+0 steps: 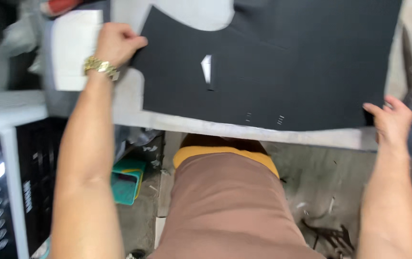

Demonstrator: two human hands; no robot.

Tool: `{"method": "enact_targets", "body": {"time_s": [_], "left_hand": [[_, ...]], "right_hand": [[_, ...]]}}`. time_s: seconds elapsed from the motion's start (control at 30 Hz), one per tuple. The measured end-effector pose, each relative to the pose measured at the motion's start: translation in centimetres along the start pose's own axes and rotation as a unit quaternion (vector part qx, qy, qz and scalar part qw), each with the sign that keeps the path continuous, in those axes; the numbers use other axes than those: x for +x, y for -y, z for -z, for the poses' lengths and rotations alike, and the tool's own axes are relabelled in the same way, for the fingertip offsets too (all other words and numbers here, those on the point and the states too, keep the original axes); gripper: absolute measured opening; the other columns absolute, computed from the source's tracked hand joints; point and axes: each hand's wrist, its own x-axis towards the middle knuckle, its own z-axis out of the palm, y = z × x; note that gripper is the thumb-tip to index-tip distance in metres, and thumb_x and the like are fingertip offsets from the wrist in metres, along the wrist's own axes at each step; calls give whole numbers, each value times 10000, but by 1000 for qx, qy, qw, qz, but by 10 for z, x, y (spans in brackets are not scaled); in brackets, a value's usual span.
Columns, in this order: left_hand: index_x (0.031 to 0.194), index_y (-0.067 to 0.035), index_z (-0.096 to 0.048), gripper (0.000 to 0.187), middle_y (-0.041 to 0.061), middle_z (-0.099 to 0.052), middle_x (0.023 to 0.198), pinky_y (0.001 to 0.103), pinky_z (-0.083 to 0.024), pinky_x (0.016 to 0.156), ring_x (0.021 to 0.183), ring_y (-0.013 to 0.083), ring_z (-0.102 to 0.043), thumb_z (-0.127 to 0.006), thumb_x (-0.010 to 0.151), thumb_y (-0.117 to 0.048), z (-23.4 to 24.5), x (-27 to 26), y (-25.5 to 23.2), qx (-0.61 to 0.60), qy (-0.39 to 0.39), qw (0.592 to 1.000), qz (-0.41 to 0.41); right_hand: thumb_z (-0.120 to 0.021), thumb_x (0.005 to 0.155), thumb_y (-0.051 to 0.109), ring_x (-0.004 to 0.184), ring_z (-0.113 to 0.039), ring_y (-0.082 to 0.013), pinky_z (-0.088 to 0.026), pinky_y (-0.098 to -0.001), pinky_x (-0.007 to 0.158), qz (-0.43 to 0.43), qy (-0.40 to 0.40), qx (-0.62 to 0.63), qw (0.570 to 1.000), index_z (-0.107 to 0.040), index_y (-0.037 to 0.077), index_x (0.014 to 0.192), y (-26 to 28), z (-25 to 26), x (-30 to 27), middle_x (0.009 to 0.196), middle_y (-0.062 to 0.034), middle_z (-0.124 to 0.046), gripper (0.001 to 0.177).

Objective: The person cuts a piece of black fabric using large tailor shears, aligns it with a paper pattern, and uses a wooden ruler to mark the material.

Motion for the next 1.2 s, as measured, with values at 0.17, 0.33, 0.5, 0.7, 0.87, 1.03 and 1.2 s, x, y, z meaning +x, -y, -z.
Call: {"method": "enact_targets", "body": {"time_s": [0.17, 0.33, 0.5, 0.7, 0.87, 1.03, 1.2], "left_hand": [[827, -175, -737, 211, -45, -646, 728, 325, -440, 687, 710, 110, -553, -817, 902, -356, 7, -9, -8, 9, 11, 1000, 10], [905, -201, -753, 164, -62, -660, 782, 333, -479, 769, 767, 113, -592, -812, 935, -351, 13, -15, -15, 27, 12, 998, 63], [945, -165, -756, 173, -31, -648, 798, 346, -474, 718, 750, 128, -566, -844, 1017, -294, 14, -12, -6, 23, 30, 998, 55], [940, -147, -753, 180, -26, -626, 764, 354, -483, 740, 737, 139, -551, -853, 1019, -274, 16, -13, -13, 27, 48, 996, 64], [955, -165, -767, 191, -33, -652, 780, 354, -454, 702, 729, 126, -567, -857, 996, -328, 0, -3, 17, 57, 18, 998, 31], [774, -167, -704, 222, -55, -595, 671, 325, -408, 666, 682, 101, -515, -820, 884, -321, -1, -2, 12, 23, -2, 1000, 3], [743, -195, -679, 211, -56, -627, 676, 324, -428, 642, 661, 113, -545, -808, 840, -331, 11, -10, -17, 2, -2, 998, 58]], "right_hand": [[-962, 738, 250, 1204, -658, -243, -532, -328, 929, -9, -23, -14, 1000, -673, 84, 1299, 10, -1, -6, 1177, -227, -698, 653], [-900, 717, 193, 1321, -606, -249, -532, -336, 968, -88, -18, 13, 996, -657, 95, 1316, 47, -2, -23, 1255, -262, -669, 654], [-835, 764, 125, 1160, -628, -207, -557, -303, 893, -84, 18, 24, 996, -634, 69, 1336, 81, 5, -42, 1194, -183, -694, 609], [-852, 776, 193, 1388, -542, -280, -500, -375, 1018, -109, 16, -12, 994, -600, 68, 1405, 96, 9, -49, 1347, -309, -594, 689], [-900, 725, 214, 1243, -618, -277, -523, -314, 937, -27, 14, 12, 999, -642, 73, 1326, 27, -4, -14, 1202, -155, -710, 669], [-922, 807, 213, 1246, -639, -283, -503, -315, 965, 28, 5, -5, 1000, -662, 43, 1338, 14, -8, -8, 1204, -187, -713, 615], [-917, 837, 165, 998, -704, -86, -583, -227, 859, 24, 19, 33, 999, -638, 83, 1359, -12, -12, 5, 1133, -105, -731, 598]]}}
